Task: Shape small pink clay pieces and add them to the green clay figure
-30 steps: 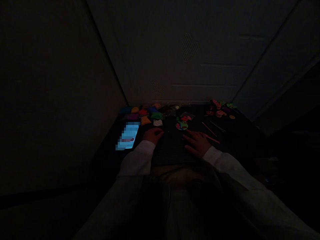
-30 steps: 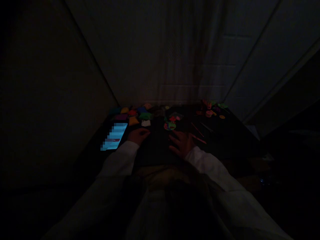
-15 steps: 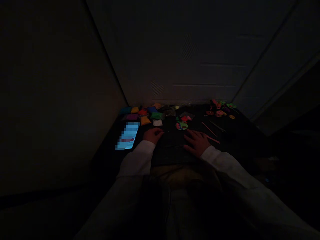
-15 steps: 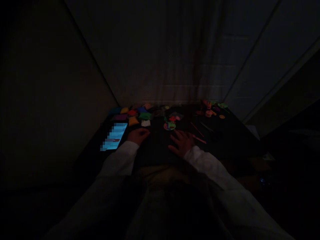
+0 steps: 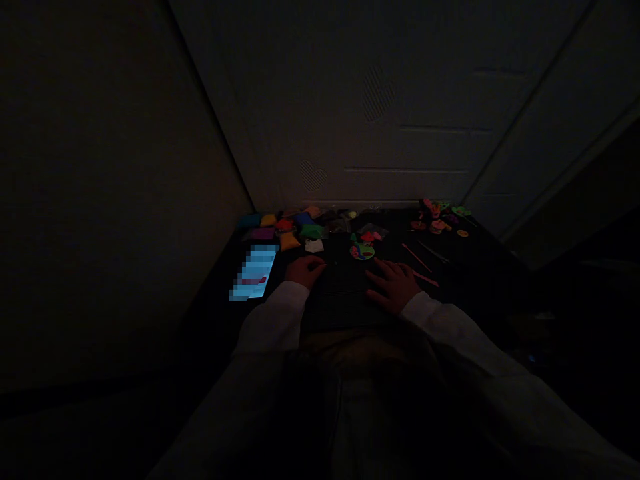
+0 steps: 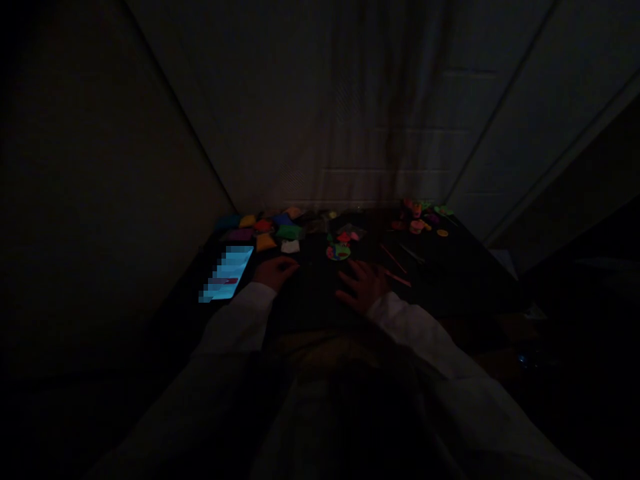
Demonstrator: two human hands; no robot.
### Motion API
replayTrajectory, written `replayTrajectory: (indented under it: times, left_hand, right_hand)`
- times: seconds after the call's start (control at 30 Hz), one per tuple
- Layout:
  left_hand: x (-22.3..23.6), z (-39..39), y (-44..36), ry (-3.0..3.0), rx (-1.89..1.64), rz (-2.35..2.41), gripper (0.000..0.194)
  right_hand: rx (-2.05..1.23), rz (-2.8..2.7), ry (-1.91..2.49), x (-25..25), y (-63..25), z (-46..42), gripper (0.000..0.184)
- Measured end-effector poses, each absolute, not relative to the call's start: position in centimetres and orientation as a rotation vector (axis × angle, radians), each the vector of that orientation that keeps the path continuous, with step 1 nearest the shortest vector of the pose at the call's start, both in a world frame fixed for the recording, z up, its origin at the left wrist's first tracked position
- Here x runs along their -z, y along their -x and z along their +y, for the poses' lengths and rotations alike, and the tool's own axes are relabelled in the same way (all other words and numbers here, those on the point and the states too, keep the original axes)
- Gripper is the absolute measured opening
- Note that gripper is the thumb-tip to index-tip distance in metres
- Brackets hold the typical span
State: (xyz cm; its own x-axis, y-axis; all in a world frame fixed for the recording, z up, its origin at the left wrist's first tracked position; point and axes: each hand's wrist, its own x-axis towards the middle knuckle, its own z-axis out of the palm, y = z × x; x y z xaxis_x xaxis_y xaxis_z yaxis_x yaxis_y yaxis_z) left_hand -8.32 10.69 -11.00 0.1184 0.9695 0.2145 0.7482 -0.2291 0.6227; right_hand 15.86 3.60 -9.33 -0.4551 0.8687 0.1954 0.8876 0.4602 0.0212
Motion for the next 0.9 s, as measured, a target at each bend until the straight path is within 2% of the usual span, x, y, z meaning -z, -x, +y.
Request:
replayTrajectory:
  times: [0.17,0.4,0.53,0.73,0.9]
  left_hand:
    - [11.2,10.7,8.3,-2.054,-0.828,1.670,0.022]
    - [11.1,10.7,8.2,-2.071,-0.794,1.710,0.024]
    - [10.8,10.5,8.2,-2.105,-0.769,1.734,0.026]
    - [10.8,10.5,8.2,-2.201,-0.777,1.771,0.025]
    - [11.3,11.0,8.5,-2.308,-0.787,1.737,0.022]
  right_hand:
    - [0.112,-2.351,1.513,10.3,-16.6,4.6,0.050]
    - [0.024,-2.301,1.478,10.2,-15.6,5.7,0.027]
    - [-0.016,-2.294,1.486,10.1,-14.9,6.2,0.021]
    - [-0.017,-2.296,1.502,10.2,-14.8,6.2,0.020]
    - [0.038,-2.232,1.571,9.7,-17.1,5.4,0.026]
